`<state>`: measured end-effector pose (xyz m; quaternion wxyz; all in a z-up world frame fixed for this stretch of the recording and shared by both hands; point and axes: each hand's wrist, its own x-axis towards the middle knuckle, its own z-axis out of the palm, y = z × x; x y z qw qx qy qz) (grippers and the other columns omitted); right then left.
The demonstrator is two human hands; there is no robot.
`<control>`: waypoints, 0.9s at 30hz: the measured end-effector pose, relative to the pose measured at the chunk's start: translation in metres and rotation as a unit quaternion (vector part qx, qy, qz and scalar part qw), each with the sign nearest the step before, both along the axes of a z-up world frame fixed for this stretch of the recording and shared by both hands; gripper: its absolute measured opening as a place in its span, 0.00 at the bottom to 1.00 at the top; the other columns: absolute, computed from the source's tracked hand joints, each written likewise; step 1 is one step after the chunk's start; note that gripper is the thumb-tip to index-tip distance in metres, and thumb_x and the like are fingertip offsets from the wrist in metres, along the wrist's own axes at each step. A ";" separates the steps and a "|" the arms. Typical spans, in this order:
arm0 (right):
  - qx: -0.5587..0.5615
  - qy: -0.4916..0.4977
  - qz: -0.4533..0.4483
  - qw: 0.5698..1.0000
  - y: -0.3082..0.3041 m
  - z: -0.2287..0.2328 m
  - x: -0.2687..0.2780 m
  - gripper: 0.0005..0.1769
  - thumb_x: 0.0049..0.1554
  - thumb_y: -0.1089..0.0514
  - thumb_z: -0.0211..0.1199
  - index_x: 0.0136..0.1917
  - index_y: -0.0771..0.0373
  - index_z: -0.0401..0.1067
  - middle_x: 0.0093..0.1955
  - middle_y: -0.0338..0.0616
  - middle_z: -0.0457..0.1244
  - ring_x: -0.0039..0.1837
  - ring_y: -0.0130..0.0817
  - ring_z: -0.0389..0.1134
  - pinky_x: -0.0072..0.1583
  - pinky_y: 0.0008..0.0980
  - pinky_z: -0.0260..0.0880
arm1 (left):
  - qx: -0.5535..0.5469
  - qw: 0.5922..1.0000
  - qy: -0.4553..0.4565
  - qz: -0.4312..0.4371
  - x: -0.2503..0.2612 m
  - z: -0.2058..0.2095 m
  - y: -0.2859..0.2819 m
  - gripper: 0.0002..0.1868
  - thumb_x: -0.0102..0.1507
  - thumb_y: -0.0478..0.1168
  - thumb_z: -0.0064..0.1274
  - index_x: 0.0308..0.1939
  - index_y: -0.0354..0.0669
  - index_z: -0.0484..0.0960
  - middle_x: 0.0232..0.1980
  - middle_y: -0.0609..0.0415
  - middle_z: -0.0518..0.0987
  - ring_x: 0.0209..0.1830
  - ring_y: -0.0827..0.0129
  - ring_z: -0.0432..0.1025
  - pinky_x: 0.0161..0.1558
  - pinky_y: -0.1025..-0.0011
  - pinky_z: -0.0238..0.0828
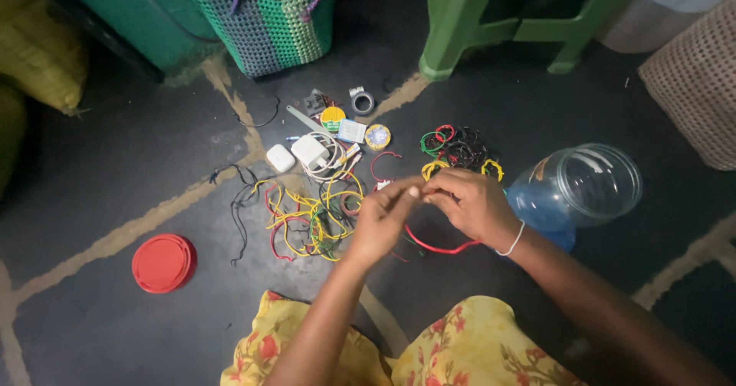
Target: The person sits on the floor and repairs electrical wires by stripping the insulation from the ends and twisting the exposed copper strands. They handle multiple wires of different colors, including red, green, and yellow, and use electrical tape to insulate the connections.
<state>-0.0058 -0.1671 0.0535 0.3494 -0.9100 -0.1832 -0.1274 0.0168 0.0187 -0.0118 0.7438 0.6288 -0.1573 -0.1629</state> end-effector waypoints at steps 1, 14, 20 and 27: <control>-0.009 0.014 -0.003 1.000 -0.002 -0.001 -0.003 0.05 0.54 0.60 0.68 0.45 0.60 0.76 0.43 0.43 0.69 0.46 0.44 0.72 0.45 0.38 0.71 | 0.043 0.999 0.014 0.017 -0.003 0.000 -0.002 0.15 0.71 0.38 0.51 0.58 0.33 0.82 0.49 0.49 0.85 0.48 0.72 0.76 0.53 0.72 0.74; -0.047 0.179 -0.023 0.982 -0.008 -0.012 -0.008 0.09 0.53 0.53 0.68 0.46 0.57 0.77 0.38 0.46 0.70 0.41 0.45 0.74 0.43 0.42 0.71 | 0.277 0.913 -0.281 0.100 -0.024 0.047 -0.002 0.06 0.62 0.36 0.58 0.42 0.41 0.84 0.38 0.44 0.76 0.38 0.47 0.75 0.37 0.55 0.72; -0.121 0.025 -0.053 0.991 0.001 -0.011 -0.012 0.06 0.53 0.57 0.67 0.43 0.60 0.74 0.37 0.47 0.68 0.41 0.48 0.71 0.43 0.44 0.69 | 0.310 0.888 -0.313 0.134 -0.027 0.042 -0.004 0.06 0.67 0.43 0.55 0.42 0.46 0.84 0.37 0.47 0.77 0.35 0.49 0.75 0.34 0.56 0.71; -0.222 -0.179 -0.019 0.958 0.002 -0.006 -0.014 0.03 0.53 0.62 0.63 0.43 0.61 0.72 0.37 0.45 0.65 0.41 0.46 0.69 0.47 0.43 0.69 | 0.069 0.967 0.243 0.021 -0.010 -0.017 -0.013 0.17 0.71 0.46 0.56 0.38 0.35 0.85 0.27 0.56 0.67 0.25 0.69 0.57 0.27 0.66 0.48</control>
